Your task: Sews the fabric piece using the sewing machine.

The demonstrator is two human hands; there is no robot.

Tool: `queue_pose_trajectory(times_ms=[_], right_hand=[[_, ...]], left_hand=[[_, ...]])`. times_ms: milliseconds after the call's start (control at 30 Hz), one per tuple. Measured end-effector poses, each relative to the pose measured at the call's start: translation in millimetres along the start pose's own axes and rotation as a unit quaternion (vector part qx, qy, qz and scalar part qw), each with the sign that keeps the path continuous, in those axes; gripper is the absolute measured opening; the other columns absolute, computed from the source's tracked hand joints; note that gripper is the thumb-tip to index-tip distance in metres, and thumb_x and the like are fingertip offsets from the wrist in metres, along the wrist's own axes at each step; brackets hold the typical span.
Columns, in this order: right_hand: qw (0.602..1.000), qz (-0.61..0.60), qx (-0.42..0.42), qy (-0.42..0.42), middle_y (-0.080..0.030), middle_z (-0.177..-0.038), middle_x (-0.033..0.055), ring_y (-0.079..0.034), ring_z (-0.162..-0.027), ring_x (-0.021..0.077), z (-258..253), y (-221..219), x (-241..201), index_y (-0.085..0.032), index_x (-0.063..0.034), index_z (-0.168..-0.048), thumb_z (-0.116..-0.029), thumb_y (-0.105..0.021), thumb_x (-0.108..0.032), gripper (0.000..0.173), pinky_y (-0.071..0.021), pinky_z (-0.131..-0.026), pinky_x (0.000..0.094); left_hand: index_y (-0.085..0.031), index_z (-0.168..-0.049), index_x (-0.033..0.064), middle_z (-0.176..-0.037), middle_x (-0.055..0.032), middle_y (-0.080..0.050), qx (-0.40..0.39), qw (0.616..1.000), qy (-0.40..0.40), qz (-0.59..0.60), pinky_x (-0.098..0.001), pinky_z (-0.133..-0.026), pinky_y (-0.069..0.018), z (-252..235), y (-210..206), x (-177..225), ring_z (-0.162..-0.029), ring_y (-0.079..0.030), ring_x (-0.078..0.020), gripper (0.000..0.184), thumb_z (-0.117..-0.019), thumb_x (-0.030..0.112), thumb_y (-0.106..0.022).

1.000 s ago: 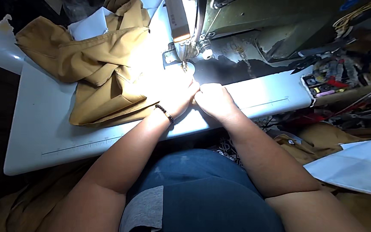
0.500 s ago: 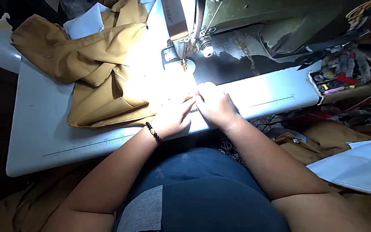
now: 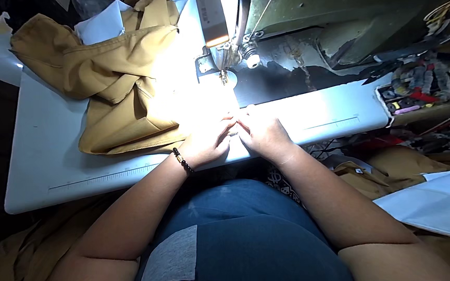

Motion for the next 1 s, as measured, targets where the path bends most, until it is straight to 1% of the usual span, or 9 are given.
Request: queue_pose_trajectory(times_ms=[133,267,400,467,567,667,767,867,1000], right_hand=[[1.000,-0.005,0.002,0.020,-0.066,-0.086,0.0173,-0.068,-0.083,0.0330,-9,-1,4,-0.074,0.0027,-0.096,-0.0927,-0.058,-0.009,0.021,-0.0552,-0.072,0.0429],[0.998,-0.017,-0.061,-0.010,-0.063,-0.086,0.0172,-0.066,-0.088,0.0326,-34,0,12,-0.071,0.0036,-0.088,-0.0961,-0.058,-0.014,0.023,-0.0541,-0.079,0.0449],[0.996,-0.032,-0.081,-0.018,-0.069,-0.099,0.0178,-0.068,-0.099,0.0331,-62,-5,22,-0.074,-0.0011,-0.106,-0.0988,-0.060,-0.021,0.026,-0.0541,-0.088,0.0469],[0.993,-0.024,-0.103,-0.049,-0.070,-0.106,0.0160,-0.067,-0.106,0.0310,-74,-11,28,-0.075,-0.0040,-0.105,-0.1010,-0.058,-0.021,0.024,-0.0530,-0.094,0.0449],[0.990,-0.034,-0.110,-0.082,-0.066,-0.106,0.0196,-0.065,-0.105,0.0335,-78,-13,32,-0.074,-0.0006,-0.108,-0.1022,-0.053,-0.015,0.027,-0.0521,-0.094,0.0455],[0.979,-0.101,-0.083,-0.155,-0.066,-0.116,0.0192,-0.066,-0.103,0.0280,-68,-1,44,-0.071,-0.0025,-0.122,-0.1016,-0.060,-0.022,0.030,-0.0533,-0.092,0.0425],[0.963,-0.107,-0.075,-0.237,-0.066,-0.112,0.0148,-0.061,-0.106,0.0305,-68,-1,54,-0.073,-0.0049,-0.109,-0.0904,-0.075,-0.042,0.041,-0.0416,-0.093,0.0582],[0.954,-0.102,-0.082,-0.270,-0.071,-0.107,0.0110,-0.061,-0.112,0.0309,-86,-14,50,-0.076,-0.0091,-0.099,-0.0881,-0.075,-0.049,0.042,-0.0377,-0.095,0.0631],[0.935,-0.062,-0.166,-0.308,-0.072,-0.103,0.0140,-0.064,-0.108,0.0338,-88,-8,36,-0.073,-0.0071,-0.094,-0.0949,-0.068,-0.041,0.034,-0.0406,-0.092,0.0638]], left_hand=[[-0.064,-0.133,0.0023,-0.141,-0.0137,-0.061,-0.017,1.000,0.016,-0.001,-0.0448,-0.099,-0.0513,-7,2,-2,-0.122,-0.063,-0.0257,0.044,-0.0932,0.018,-0.055],[-0.066,-0.131,0.0023,-0.138,-0.0134,-0.063,-0.003,1.000,0.000,-0.016,-0.0437,-0.104,-0.0477,-25,6,-23,-0.126,-0.061,-0.0254,0.042,-0.0954,0.020,-0.052],[-0.066,-0.132,0.0040,-0.141,-0.0124,-0.061,-0.003,0.999,0.015,-0.051,-0.0468,-0.107,-0.0449,-46,17,-42,-0.129,-0.059,-0.0268,0.041,-0.0981,0.019,-0.049],[-0.066,-0.133,0.0070,-0.141,-0.0116,-0.061,0.000,0.996,0.036,-0.081,-0.0489,-0.105,-0.0459,-55,18,-53,-0.127,-0.060,-0.0273,0.043,-0.0980,0.024,-0.047],[-0.066,-0.130,0.0068,-0.124,-0.0180,-0.062,0.018,0.993,0.067,-0.097,-0.0561,-0.100,-0.0437,-64,18,-55,-0.118,-0.059,-0.0355,0.041,-0.1027,0.033,-0.050],[-0.071,-0.115,0.0021,-0.109,-0.0190,-0.071,0.076,0.984,0.104,-0.121,-0.0536,-0.093,-0.0512,-70,20,-47,-0.107,-0.068,-0.0352,0.038,-0.1098,0.026,-0.042],[-0.071,-0.112,-0.0009,-0.112,-0.0198,-0.071,0.132,0.978,0.119,-0.110,-0.0501,-0.098,-0.0491,-73,22,-41,-0.111,-0.068,-0.0335,0.035,-0.1086,0.019,-0.042],[-0.065,-0.124,0.0028,-0.120,-0.0154,-0.069,0.111,0.983,0.121,-0.082,-0.0444,-0.101,-0.0494,-60,30,-33,-0.116,-0.065,-0.0273,0.033,-0.1082,0.021,-0.044],[-0.062,-0.133,0.0052,-0.135,-0.0237,-0.061,0.007,0.942,0.228,-0.244,-0.0649,-0.103,-0.0448,26,73,-46,-0.129,-0.056,-0.0444,0.048,-0.0971,0.036,-0.060]])
Point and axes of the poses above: each hand's wrist, its own z-axis away from the middle knuckle, its own y-axis out of the back of the hand, x = y × z, the point moved 3 cm from there along -z, towards the middle knuckle
